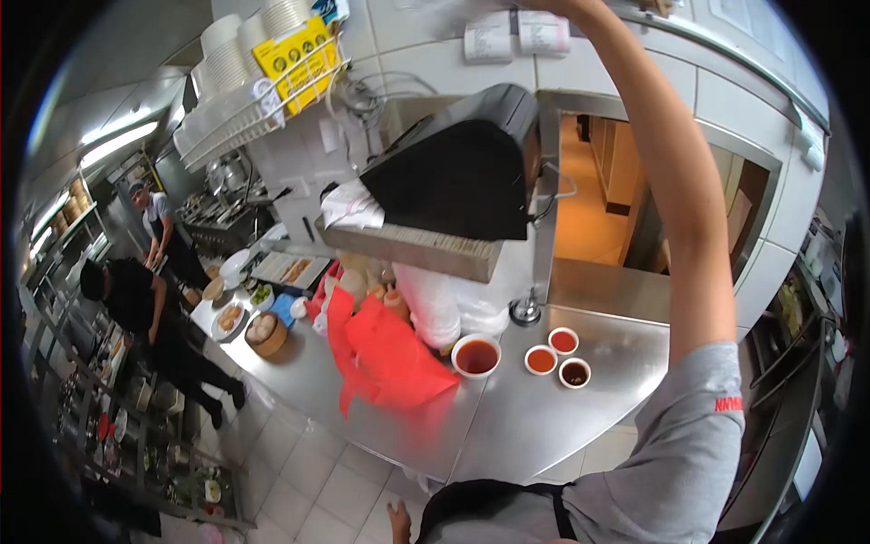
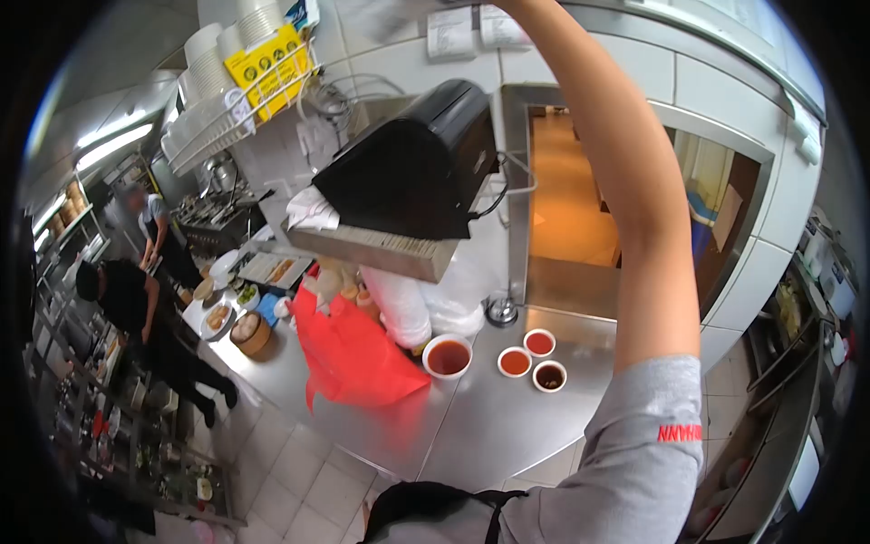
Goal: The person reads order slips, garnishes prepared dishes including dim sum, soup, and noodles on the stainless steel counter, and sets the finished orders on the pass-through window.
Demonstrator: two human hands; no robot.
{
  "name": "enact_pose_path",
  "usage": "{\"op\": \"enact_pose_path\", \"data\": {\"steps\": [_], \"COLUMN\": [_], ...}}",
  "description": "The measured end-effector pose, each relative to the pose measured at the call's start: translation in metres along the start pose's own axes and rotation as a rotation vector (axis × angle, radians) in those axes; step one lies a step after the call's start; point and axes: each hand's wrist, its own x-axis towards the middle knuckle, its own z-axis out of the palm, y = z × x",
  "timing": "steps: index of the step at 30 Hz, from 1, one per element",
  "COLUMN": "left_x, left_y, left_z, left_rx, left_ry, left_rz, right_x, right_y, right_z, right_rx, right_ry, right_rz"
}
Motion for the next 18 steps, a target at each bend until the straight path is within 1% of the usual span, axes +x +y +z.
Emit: {"op": "enact_pose_path", "data": {"steps": [1,2,3,4,6,7,9,12,14,15,16,17,18], "left_x": [0.001,0.003,0.005,0.008,0.009,0.006,-0.014,-0.053,-0.085,-0.102,-0.122,-0.164,-0.150], "left_y": [-0.005,0.004,0.008,0.012,0.026,0.039,0.088,0.185,0.263,0.305,0.349,0.408,0.427], "left_z": [0.001,0.002,0.001,0.000,-0.010,-0.019,-0.038,-0.073,-0.091,-0.098,-0.099,-0.081,-0.102], "left_rx": [0.057,0.118,0.165,0.214,0.298,0.343,0.427,0.538,0.591,0.598,0.602,0.635,0.488], "left_ry": [0.020,0.017,0.016,0.007,-0.017,-0.031,-0.058,-0.104,-0.108,-0.083,-0.057,0.163,0.017], "left_rz": [-0.027,-0.062,-0.088,-0.115,-0.152,-0.168,-0.188,-0.197,-0.154,-0.087,-0.010,0.332,0.555], "right_x": [-0.023,-0.046,-0.073,-0.093,-0.139,-0.158,-0.172,-0.175,-0.173,-0.170,-0.167,-0.165,-0.163], "right_y": [0.027,0.055,0.113,0.109,0.172,0.189,0.184,0.185,0.183,0.183,0.186,0.189,0.189], "right_z": [-0.012,-0.020,-0.026,-0.033,-0.035,-0.039,-0.036,-0.038,-0.043,-0.044,-0.041,-0.038,-0.037], "right_rx": [-0.073,0.106,-0.107,-0.064,-0.266,-0.446,-0.217,-0.336,-0.302,-0.280,-0.324,-0.367,-0.414], "right_ry": [0.075,0.139,0.222,0.288,0.427,0.350,0.447,0.390,0.359,0.337,0.343,0.354,0.368], "right_rz": [0.033,0.184,0.167,0.206,0.411,0.522,0.549,0.454,0.529,0.562,0.522,0.486,0.447]}}
